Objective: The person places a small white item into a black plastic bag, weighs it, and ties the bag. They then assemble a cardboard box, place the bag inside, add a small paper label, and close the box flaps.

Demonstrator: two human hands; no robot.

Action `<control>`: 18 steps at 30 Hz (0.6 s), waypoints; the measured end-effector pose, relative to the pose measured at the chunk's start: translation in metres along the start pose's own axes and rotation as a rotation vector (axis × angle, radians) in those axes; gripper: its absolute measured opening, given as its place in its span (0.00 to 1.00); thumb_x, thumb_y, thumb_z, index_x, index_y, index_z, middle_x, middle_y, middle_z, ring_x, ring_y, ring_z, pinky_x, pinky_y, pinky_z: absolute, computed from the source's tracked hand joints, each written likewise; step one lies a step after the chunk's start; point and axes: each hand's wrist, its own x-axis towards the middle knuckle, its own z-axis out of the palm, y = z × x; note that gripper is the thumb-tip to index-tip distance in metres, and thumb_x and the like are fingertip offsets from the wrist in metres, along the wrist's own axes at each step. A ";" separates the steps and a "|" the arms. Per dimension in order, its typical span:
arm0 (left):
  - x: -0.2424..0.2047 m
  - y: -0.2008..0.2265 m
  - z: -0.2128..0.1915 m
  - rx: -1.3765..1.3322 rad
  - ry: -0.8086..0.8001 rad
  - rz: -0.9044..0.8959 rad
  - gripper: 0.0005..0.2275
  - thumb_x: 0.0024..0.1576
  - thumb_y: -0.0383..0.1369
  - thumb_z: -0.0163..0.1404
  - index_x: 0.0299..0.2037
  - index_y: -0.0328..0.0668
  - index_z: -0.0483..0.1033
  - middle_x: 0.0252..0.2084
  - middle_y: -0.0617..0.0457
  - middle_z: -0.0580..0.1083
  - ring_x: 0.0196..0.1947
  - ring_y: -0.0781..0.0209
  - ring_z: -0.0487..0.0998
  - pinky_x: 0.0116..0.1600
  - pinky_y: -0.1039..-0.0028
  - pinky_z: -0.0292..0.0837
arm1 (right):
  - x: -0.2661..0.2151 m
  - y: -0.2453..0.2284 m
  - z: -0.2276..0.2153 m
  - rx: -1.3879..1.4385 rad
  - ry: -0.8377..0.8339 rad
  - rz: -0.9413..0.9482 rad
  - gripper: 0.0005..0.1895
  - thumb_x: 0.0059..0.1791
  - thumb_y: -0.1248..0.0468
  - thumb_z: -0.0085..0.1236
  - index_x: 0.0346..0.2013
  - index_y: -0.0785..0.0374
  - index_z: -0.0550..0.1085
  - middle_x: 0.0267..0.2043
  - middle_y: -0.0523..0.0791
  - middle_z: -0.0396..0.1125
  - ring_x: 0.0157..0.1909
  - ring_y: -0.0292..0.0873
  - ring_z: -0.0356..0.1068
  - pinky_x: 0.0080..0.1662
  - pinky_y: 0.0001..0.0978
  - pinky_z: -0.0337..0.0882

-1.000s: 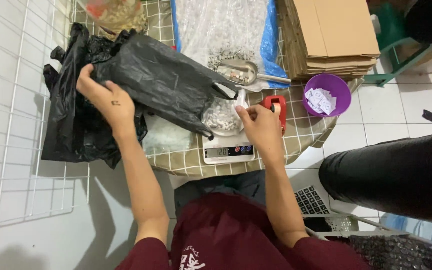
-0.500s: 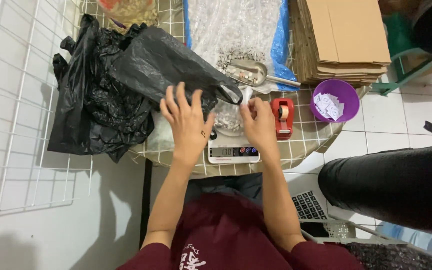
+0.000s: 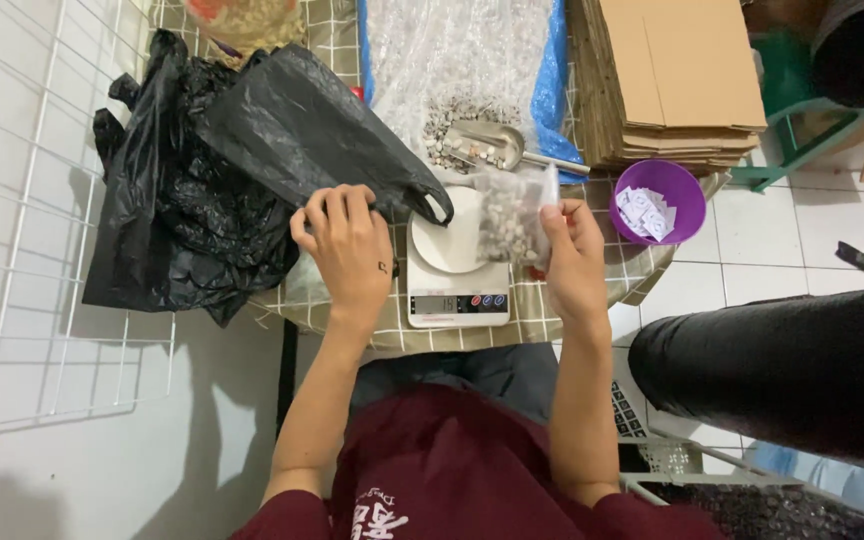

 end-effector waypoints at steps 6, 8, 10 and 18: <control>0.024 0.006 -0.023 -0.179 0.081 0.132 0.13 0.60 0.14 0.46 0.34 0.48 0.64 0.36 0.58 0.66 0.33 0.62 0.66 0.49 0.67 0.59 | -0.024 -0.029 0.009 0.183 -0.178 0.121 0.06 0.56 0.60 0.55 0.41 0.58 0.71 0.30 0.40 0.71 0.30 0.33 0.71 0.35 0.25 0.70; 0.031 0.007 -0.038 -0.179 0.089 0.181 0.12 0.61 0.15 0.47 0.33 0.47 0.67 0.40 0.55 0.69 0.36 0.60 0.70 0.48 0.68 0.60 | -0.028 -0.024 0.010 0.221 -0.235 0.131 0.07 0.56 0.59 0.54 0.43 0.59 0.71 0.32 0.41 0.72 0.32 0.34 0.72 0.36 0.25 0.71; 0.036 0.010 -0.050 -0.180 0.088 0.227 0.11 0.62 0.16 0.47 0.33 0.46 0.71 0.45 0.52 0.71 0.40 0.58 0.73 0.46 0.69 0.61 | -0.035 -0.020 0.009 0.257 -0.289 0.149 0.08 0.56 0.59 0.54 0.45 0.60 0.72 0.35 0.42 0.72 0.35 0.35 0.72 0.38 0.26 0.72; 0.046 0.005 -0.059 -0.278 -0.213 0.417 0.13 0.54 0.18 0.52 0.47 0.41 0.81 0.56 0.55 0.71 0.47 0.56 0.68 0.45 0.69 0.61 | -0.041 -0.014 0.022 0.313 -0.967 0.319 0.25 0.54 0.65 0.52 0.64 0.71 0.63 0.24 0.50 0.74 0.21 0.36 0.73 0.23 0.22 0.72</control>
